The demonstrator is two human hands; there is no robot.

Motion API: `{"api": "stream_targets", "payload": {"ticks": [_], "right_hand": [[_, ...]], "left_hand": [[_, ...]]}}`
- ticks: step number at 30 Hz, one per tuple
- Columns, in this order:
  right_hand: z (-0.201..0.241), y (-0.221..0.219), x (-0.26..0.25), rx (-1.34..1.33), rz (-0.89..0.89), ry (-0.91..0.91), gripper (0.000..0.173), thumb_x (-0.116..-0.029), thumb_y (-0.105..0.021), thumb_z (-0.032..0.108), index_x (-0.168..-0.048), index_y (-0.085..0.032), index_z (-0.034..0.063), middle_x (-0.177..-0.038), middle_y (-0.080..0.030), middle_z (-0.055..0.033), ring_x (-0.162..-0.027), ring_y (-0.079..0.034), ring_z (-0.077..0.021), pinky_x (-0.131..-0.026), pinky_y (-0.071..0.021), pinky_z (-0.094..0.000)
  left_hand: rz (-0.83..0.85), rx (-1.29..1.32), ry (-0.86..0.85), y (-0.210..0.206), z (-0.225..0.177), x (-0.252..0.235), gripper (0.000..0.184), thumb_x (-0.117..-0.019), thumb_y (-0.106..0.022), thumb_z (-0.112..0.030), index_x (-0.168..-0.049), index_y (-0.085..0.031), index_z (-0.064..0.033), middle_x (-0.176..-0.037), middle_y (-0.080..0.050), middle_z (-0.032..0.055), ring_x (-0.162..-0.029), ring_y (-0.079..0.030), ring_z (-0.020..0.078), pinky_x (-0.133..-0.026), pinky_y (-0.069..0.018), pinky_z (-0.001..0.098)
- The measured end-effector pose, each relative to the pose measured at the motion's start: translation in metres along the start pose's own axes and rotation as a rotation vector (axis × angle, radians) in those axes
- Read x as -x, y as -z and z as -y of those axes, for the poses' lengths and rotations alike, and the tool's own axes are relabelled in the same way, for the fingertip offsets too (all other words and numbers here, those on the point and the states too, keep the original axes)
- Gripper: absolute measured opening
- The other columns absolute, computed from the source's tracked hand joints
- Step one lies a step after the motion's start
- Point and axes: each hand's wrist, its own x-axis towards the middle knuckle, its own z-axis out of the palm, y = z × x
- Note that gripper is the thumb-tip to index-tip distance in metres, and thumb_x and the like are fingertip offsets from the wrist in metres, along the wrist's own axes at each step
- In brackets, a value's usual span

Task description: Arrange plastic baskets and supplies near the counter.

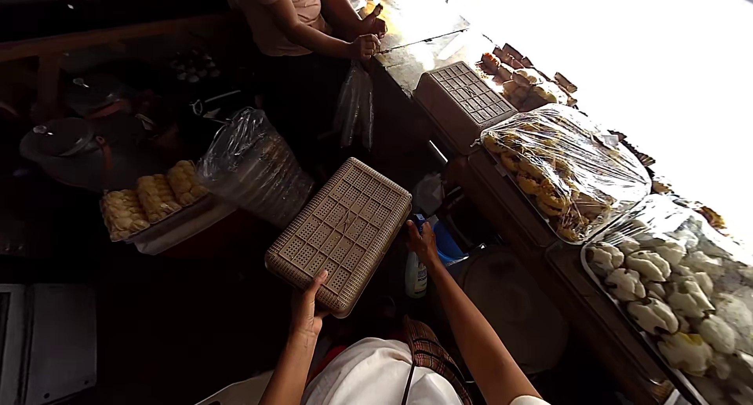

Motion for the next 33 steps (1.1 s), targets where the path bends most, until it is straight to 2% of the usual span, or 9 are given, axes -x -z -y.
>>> {"api": "stream_targets", "payload": {"ticks": [6, 12, 15, 18, 21, 24, 27, 29, 33], "right_hand": [[-0.014, 0.011, -0.004, -0.130, 0.106, 0.020, 0.044, -0.1089, -0.048, 0.027, -0.127, -0.054, -0.0121, -0.118, -0.055, -0.0244, -0.080, -0.065, -0.0220, -0.073, -0.0585, -0.0336], [-0.025, 0.028, 0.004, -0.116, 0.163, 0.056, 0.040, -0.1093, -0.045, 0.025, -0.120, -0.057, -0.0120, -0.097, -0.062, -0.0172, -0.071, -0.064, -0.0169, -0.070, -0.0575, -0.0321], [-0.030, 0.035, 0.007, -0.118, 0.226, 0.083, 0.038, -0.1081, -0.046, 0.022, -0.120, -0.057, -0.0122, -0.100, -0.061, -0.0180, -0.072, -0.063, -0.0163, -0.070, -0.0572, -0.0311], [-0.026, 0.040, 0.010, -0.108, 0.302, 0.126, 0.039, -0.1066, -0.051, 0.020, -0.127, -0.056, -0.0120, -0.115, -0.057, -0.0227, -0.078, -0.064, -0.0196, -0.072, -0.0576, -0.0322], [-0.029, 0.042, 0.012, -0.075, 0.342, 0.176, 0.039, -0.1058, -0.053, 0.022, -0.125, -0.058, -0.0112, -0.115, -0.057, -0.0233, -0.076, -0.065, -0.0197, -0.071, -0.0575, -0.0323], [-0.027, 0.052, 0.012, -0.065, 0.386, 0.181, 0.038, -0.1058, -0.054, 0.020, -0.126, -0.058, -0.0115, -0.115, -0.056, -0.0233, -0.076, -0.064, -0.0197, -0.072, -0.0571, -0.0325], [-0.025, 0.060, 0.012, -0.020, 0.454, 0.217, 0.038, -0.1056, -0.055, 0.021, -0.123, -0.058, -0.0126, -0.113, -0.056, -0.0233, -0.075, -0.063, -0.0192, -0.071, -0.0564, -0.0312], [-0.027, 0.062, 0.015, 0.023, 0.504, 0.260, 0.042, -0.1050, -0.054, 0.026, -0.123, -0.059, -0.0127, -0.113, -0.056, -0.0232, -0.075, -0.062, -0.0191, -0.071, -0.0561, -0.0312], [-0.029, 0.062, 0.024, 0.095, 0.588, 0.318, 0.053, -0.1040, -0.053, 0.038, -0.122, -0.059, -0.0116, -0.115, -0.056, -0.0232, -0.079, -0.063, -0.0198, -0.073, -0.0560, -0.0319]], "left_hand": [[0.009, -0.020, 0.018, 0.009, 0.003, -0.003, 0.048, -0.0998, -0.064, -0.027, -0.142, -0.049, -0.0089, -0.124, -0.064, 0.0210, -0.103, -0.067, 0.0329, -0.078, -0.0581, 0.0506], [0.021, -0.047, 0.035, 0.032, -0.001, -0.005, 0.045, -0.1012, -0.060, -0.029, -0.140, -0.050, -0.0092, -0.125, -0.063, 0.0190, -0.106, -0.066, 0.0312, -0.081, -0.0580, 0.0504], [0.039, -0.079, 0.031, 0.042, -0.004, -0.001, 0.041, -0.1028, -0.056, -0.030, -0.138, -0.050, -0.0094, -0.122, -0.063, 0.0160, -0.105, -0.066, 0.0268, -0.081, -0.0587, 0.0467], [0.051, -0.110, 0.009, 0.053, -0.006, 0.001, 0.036, -0.1037, -0.052, -0.029, -0.135, -0.050, -0.0100, -0.116, -0.065, 0.0126, -0.099, -0.069, 0.0217, -0.077, -0.0605, 0.0419], [0.078, -0.129, -0.009, 0.064, -0.006, 0.002, 0.033, -0.1038, -0.048, -0.029, -0.131, -0.051, -0.0116, -0.111, -0.067, 0.0071, -0.095, -0.070, 0.0154, -0.076, -0.0611, 0.0364], [0.136, -0.124, -0.054, 0.081, -0.007, -0.004, 0.032, -0.0996, -0.047, -0.028, -0.127, -0.051, -0.0126, -0.103, -0.070, 0.0014, -0.090, -0.071, 0.0089, -0.075, -0.0619, 0.0300], [0.169, -0.125, -0.096, 0.097, -0.011, -0.009, 0.045, -0.0835, -0.062, -0.030, -0.123, -0.052, -0.0131, -0.099, -0.072, -0.0015, -0.087, -0.072, 0.0064, -0.074, -0.0621, 0.0271], [0.174, -0.141, -0.112, 0.105, -0.016, -0.011, 0.054, -0.0760, -0.069, -0.033, -0.123, -0.052, -0.0131, -0.097, -0.072, -0.0026, -0.086, -0.072, 0.0056, -0.073, -0.0620, 0.0263], [0.160, -0.171, -0.126, 0.115, -0.026, -0.011, 0.058, -0.0721, -0.072, -0.033, -0.122, -0.051, -0.0131, -0.094, -0.072, -0.0036, -0.083, -0.072, 0.0047, -0.071, -0.0619, 0.0255]]}}
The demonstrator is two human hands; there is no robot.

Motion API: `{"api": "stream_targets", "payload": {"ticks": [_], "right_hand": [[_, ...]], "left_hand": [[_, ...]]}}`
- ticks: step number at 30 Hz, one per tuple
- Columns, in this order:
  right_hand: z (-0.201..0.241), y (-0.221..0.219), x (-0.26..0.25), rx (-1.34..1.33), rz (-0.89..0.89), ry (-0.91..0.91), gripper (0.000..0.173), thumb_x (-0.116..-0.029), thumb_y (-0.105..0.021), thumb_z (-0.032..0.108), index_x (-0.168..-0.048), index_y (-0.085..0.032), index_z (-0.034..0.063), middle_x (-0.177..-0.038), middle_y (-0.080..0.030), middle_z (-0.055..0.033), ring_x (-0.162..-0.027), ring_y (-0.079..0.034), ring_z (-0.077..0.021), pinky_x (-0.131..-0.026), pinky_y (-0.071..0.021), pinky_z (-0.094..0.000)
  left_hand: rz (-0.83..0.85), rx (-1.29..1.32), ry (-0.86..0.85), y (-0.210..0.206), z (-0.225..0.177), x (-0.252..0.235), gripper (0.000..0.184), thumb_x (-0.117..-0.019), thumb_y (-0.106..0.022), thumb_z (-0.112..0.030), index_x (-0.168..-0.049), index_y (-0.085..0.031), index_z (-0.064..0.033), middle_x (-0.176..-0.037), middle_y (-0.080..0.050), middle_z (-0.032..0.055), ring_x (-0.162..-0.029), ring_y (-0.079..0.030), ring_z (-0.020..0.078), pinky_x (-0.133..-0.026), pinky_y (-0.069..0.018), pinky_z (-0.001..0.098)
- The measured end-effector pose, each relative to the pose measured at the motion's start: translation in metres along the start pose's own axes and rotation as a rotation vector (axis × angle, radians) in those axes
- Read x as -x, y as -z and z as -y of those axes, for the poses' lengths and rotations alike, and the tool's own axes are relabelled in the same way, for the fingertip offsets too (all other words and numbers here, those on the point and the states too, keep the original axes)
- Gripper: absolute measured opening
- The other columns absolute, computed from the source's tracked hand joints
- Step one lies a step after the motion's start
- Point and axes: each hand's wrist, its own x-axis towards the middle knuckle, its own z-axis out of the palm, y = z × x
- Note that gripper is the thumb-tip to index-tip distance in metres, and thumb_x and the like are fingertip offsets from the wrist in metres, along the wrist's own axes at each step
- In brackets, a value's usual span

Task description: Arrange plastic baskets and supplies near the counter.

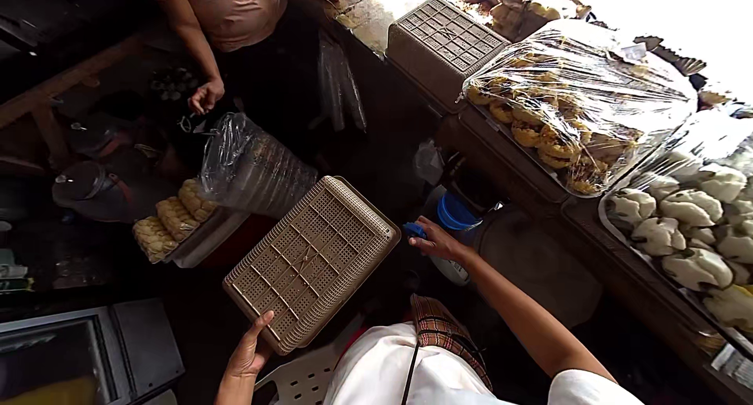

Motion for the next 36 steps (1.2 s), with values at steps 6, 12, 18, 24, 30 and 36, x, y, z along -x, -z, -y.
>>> {"api": "stream_targets", "payload": {"ticks": [6, 12, 18, 24, 30, 36], "right_hand": [[-0.001, -0.006, 0.001, 0.051, 0.053, 0.018, 0.057, -0.1029, -0.055, 0.043, -0.118, -0.060, -0.0116, -0.112, -0.056, -0.0226, -0.081, -0.062, -0.0208, -0.074, -0.0552, -0.0318], [-0.001, -0.003, -0.002, 0.097, 0.041, 0.004, 0.057, -0.1022, -0.058, 0.043, -0.116, -0.061, -0.0126, -0.112, -0.057, -0.0247, -0.084, -0.063, -0.0242, -0.078, -0.0553, -0.0345], [0.000, 0.000, -0.004, 0.119, 0.072, 0.011, 0.058, -0.1019, -0.058, 0.045, -0.115, -0.061, -0.0114, -0.112, -0.056, -0.0229, -0.082, -0.062, -0.0220, -0.076, -0.0547, -0.0335], [0.000, 0.001, -0.006, 0.167, 0.096, 0.057, 0.063, -0.1010, -0.057, 0.049, -0.109, -0.063, -0.0127, -0.108, -0.057, -0.0238, -0.082, -0.062, -0.0244, -0.077, -0.0543, -0.0360], [-0.003, 0.002, -0.009, 0.170, 0.102, 0.050, 0.065, -0.0998, -0.058, 0.053, -0.112, -0.062, -0.0109, -0.112, -0.057, -0.0238, -0.085, -0.063, -0.0257, -0.079, -0.0546, -0.0378], [0.004, 0.007, -0.014, 0.170, 0.078, 0.100, 0.059, -0.1020, -0.057, 0.046, -0.110, -0.063, -0.0121, -0.109, -0.058, -0.0240, -0.085, -0.063, -0.0271, -0.080, -0.0545, -0.0390]], "left_hand": [[-0.014, -0.016, 0.002, 0.004, -0.005, 0.005, 0.067, -0.0633, -0.080, -0.037, -0.120, -0.053, -0.0136, -0.093, -0.073, -0.0042, -0.082, -0.072, 0.0045, -0.070, -0.0620, 0.0252], [-0.023, -0.045, 0.022, 0.005, -0.002, 0.008, 0.071, -0.0597, -0.082, -0.038, -0.119, -0.053, -0.0134, -0.091, -0.073, -0.0045, -0.080, -0.073, 0.0053, -0.068, -0.0621, 0.0257], [-0.014, -0.050, 0.031, 0.008, 0.002, 0.009, 0.082, -0.0499, -0.088, -0.042, -0.119, -0.054, -0.0139, -0.090, -0.073, -0.0046, -0.080, -0.073, 0.0057, -0.068, -0.0623, 0.0258], [-0.006, -0.046, 0.032, 0.009, 0.004, 0.010, 0.088, -0.0450, -0.092, -0.044, -0.118, -0.054, -0.0135, -0.089, -0.073, -0.0041, -0.079, -0.073, 0.0066, -0.068, -0.0626, 0.0264], [-0.033, -0.077, 0.011, 0.009, 0.005, 0.012, 0.071, -0.0557, -0.083, -0.035, -0.116, -0.053, -0.0123, -0.086, -0.072, -0.0068, -0.076, -0.072, 0.0034, -0.066, -0.0614, 0.0238], [-0.014, -0.118, 0.025, 0.010, 0.007, 0.012, 0.074, -0.0522, -0.086, -0.035, -0.115, -0.054, -0.0120, -0.085, -0.073, -0.0059, -0.075, -0.072, 0.0047, -0.066, -0.0617, 0.0246]]}}
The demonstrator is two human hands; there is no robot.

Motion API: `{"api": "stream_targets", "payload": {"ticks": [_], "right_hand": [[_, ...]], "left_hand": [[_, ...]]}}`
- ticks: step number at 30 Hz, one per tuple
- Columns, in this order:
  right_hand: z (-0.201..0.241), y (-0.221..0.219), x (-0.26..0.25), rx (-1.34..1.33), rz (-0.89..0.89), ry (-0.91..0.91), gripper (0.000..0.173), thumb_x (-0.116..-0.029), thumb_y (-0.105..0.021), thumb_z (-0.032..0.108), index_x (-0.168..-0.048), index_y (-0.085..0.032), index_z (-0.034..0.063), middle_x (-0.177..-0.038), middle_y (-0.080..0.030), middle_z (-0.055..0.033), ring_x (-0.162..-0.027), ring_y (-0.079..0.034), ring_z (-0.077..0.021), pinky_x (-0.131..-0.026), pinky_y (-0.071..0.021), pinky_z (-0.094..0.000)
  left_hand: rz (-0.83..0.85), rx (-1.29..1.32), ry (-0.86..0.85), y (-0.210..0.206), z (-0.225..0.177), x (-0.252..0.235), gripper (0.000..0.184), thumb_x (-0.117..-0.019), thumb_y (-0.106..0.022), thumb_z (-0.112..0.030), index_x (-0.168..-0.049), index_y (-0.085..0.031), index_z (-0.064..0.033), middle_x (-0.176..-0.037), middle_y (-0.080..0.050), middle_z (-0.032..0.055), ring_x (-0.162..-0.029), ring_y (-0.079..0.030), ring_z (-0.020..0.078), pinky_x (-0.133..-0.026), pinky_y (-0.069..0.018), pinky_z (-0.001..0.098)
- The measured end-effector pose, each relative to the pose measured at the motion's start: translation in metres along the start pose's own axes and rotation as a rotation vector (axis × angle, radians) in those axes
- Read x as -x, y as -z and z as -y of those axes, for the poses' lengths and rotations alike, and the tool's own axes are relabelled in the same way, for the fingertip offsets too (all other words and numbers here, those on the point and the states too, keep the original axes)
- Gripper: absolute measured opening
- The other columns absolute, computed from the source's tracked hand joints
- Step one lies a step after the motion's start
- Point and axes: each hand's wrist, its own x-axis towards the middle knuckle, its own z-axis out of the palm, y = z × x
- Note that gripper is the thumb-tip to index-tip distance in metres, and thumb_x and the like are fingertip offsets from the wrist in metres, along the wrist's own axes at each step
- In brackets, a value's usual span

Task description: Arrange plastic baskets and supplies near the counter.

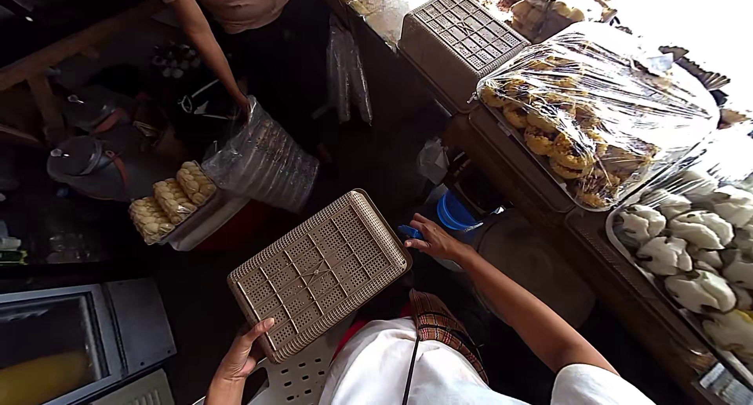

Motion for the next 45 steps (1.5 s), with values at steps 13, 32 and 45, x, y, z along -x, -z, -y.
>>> {"api": "stream_targets", "payload": {"ticks": [13, 32, 45], "right_hand": [[-0.008, 0.005, -0.003, -0.048, -0.005, -0.048, 0.057, -0.1016, -0.057, 0.046, -0.116, -0.063, -0.0090, -0.113, -0.056, -0.0219, -0.085, -0.062, -0.0233, -0.078, -0.0541, -0.0362], [-0.006, -0.008, 0.002, -0.108, -0.066, -0.141, 0.056, -0.1037, -0.054, 0.042, -0.127, -0.058, -0.0083, -0.125, -0.054, -0.0259, -0.093, -0.064, -0.0272, -0.083, -0.0555, -0.0383], [-0.002, -0.001, -0.027, -0.093, -0.053, -0.194, 0.047, -0.1048, -0.057, 0.037, -0.120, -0.060, -0.0073, -0.121, -0.054, -0.0243, -0.086, -0.064, -0.0278, -0.081, -0.0559, -0.0420]], "left_hand": [[0.021, -0.023, 0.015, -0.007, 0.003, 0.002, 0.081, -0.0471, -0.090, -0.039, -0.115, -0.056, -0.0112, -0.085, -0.073, -0.0042, -0.074, -0.073, 0.0070, -0.064, -0.0622, 0.0264], [0.037, -0.011, -0.025, -0.008, 0.005, 0.000, 0.091, -0.0397, -0.096, -0.047, -0.114, -0.057, -0.0114, -0.085, -0.074, -0.0040, -0.075, -0.074, 0.0076, -0.066, -0.0629, 0.0269], [0.031, -0.046, 0.016, -0.012, 0.002, 0.003, 0.080, -0.0476, -0.090, -0.036, -0.115, -0.055, -0.0113, -0.085, -0.073, -0.0045, -0.075, -0.073, 0.0066, -0.065, -0.0622, 0.0256]]}}
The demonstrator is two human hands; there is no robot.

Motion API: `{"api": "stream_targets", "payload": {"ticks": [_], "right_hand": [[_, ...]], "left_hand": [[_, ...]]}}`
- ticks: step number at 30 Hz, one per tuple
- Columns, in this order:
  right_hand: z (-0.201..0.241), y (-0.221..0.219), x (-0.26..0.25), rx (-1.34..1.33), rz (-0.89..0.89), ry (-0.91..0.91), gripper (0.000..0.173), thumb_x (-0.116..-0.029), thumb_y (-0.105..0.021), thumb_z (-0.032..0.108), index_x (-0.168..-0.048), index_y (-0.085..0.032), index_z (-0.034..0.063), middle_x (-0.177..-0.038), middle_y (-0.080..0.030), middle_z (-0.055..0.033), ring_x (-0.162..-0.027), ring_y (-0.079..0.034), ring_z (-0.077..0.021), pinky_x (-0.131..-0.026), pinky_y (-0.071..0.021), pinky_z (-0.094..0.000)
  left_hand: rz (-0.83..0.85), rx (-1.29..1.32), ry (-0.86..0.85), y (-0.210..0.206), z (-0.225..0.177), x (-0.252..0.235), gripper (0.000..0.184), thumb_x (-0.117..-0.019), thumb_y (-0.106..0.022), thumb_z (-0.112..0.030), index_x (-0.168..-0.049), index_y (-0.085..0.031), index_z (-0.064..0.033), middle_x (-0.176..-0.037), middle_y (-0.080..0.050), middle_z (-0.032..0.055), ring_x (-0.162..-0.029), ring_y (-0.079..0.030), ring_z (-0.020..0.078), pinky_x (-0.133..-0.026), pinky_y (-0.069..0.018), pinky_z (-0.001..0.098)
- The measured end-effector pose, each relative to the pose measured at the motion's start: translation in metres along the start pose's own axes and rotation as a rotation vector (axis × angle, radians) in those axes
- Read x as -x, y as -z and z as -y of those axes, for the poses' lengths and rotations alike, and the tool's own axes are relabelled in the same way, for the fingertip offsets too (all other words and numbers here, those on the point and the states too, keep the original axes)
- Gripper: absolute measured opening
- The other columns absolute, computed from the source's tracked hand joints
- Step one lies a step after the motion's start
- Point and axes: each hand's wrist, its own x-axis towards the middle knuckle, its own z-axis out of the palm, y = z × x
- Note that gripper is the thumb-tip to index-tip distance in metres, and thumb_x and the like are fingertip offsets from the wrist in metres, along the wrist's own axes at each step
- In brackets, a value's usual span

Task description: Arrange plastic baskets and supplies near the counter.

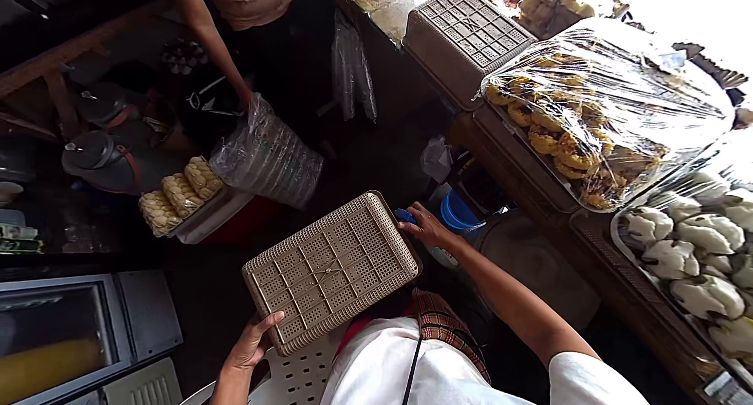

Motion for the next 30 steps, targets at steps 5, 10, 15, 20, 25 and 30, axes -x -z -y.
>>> {"api": "stream_targets", "payload": {"ticks": [5, 10, 15, 20, 25, 30], "right_hand": [[0.000, -0.002, -0.012, 0.048, -0.074, -0.001, 0.045, -0.1048, -0.058, 0.034, -0.110, -0.063, -0.0109, -0.110, -0.057, -0.0250, -0.086, -0.064, -0.0318, -0.083, -0.0552, -0.0453], [0.004, 0.003, -0.025, -0.001, -0.017, -0.028, 0.044, -0.1052, -0.057, 0.034, -0.119, -0.060, -0.0080, -0.120, -0.054, -0.0252, -0.083, -0.065, -0.0291, -0.078, -0.0566, -0.0442], [0.000, -0.002, -0.036, 0.015, -0.016, 0.002, 0.043, -0.1045, -0.059, 0.033, -0.110, -0.064, -0.0097, -0.107, -0.057, -0.0227, -0.080, -0.063, -0.0288, -0.076, -0.0568, -0.0433], [-0.003, -0.004, -0.027, 0.008, 0.130, 0.067, 0.051, -0.1040, -0.053, 0.038, -0.113, -0.062, -0.0111, -0.115, -0.056, -0.0240, -0.084, -0.065, -0.0267, -0.077, -0.0573, -0.0411], [0.004, -0.006, -0.006, -0.022, 0.203, 0.130, 0.057, -0.1007, -0.053, 0.043, -0.116, -0.062, -0.0105, -0.111, -0.056, -0.0211, -0.077, -0.062, -0.0177, -0.069, -0.0558, -0.0308], [0.021, -0.016, 0.017, 0.046, 0.250, 0.220, 0.079, -0.0961, -0.047, 0.067, -0.116, -0.064, -0.0067, -0.110, -0.059, -0.0189, -0.080, -0.062, -0.0174, -0.072, -0.0553, -0.0319]], "left_hand": [[0.002, -0.015, 0.012, 0.003, -0.003, -0.004, 0.073, -0.0504, -0.087, -0.031, -0.114, -0.055, -0.0107, -0.084, -0.073, -0.0044, -0.073, -0.073, 0.0064, -0.063, -0.0618, 0.0254], [0.040, -0.072, 0.015, 0.011, -0.016, -0.014, 0.072, -0.0506, -0.086, -0.030, -0.113, -0.056, -0.0111, -0.084, -0.073, -0.0061, -0.075, -0.072, 0.0045, -0.067, -0.0615, 0.0239], [0.137, -0.168, -0.018, 0.032, -0.035, -0.047, 0.079, -0.0438, -0.092, -0.032, -0.112, -0.059, -0.0120, -0.086, -0.075, -0.0057, -0.076, -0.073, 0.0056, -0.068, -0.0621, 0.0246], [0.332, -0.345, -0.067, 0.066, -0.078, -0.094, 0.071, -0.0510, -0.088, -0.026, -0.115, -0.059, -0.0151, -0.091, -0.075, -0.0110, -0.081, -0.072, 0.0008, -0.074, -0.0607, 0.0203], [0.380, -0.521, 0.042, 0.080, -0.134, -0.114, 0.071, -0.0498, -0.080, -0.020, -0.115, -0.056, -0.0087, -0.082, -0.073, -0.0042, -0.071, -0.070, 0.0045, -0.066, -0.0596, 0.0210], [0.501, -0.590, 0.077, 0.090, -0.171, -0.127, 0.081, -0.0421, -0.094, -0.040, -0.112, -0.063, -0.0136, -0.082, -0.075, -0.0026, -0.068, -0.072, 0.0063, -0.061, -0.0607, 0.0228]]}}
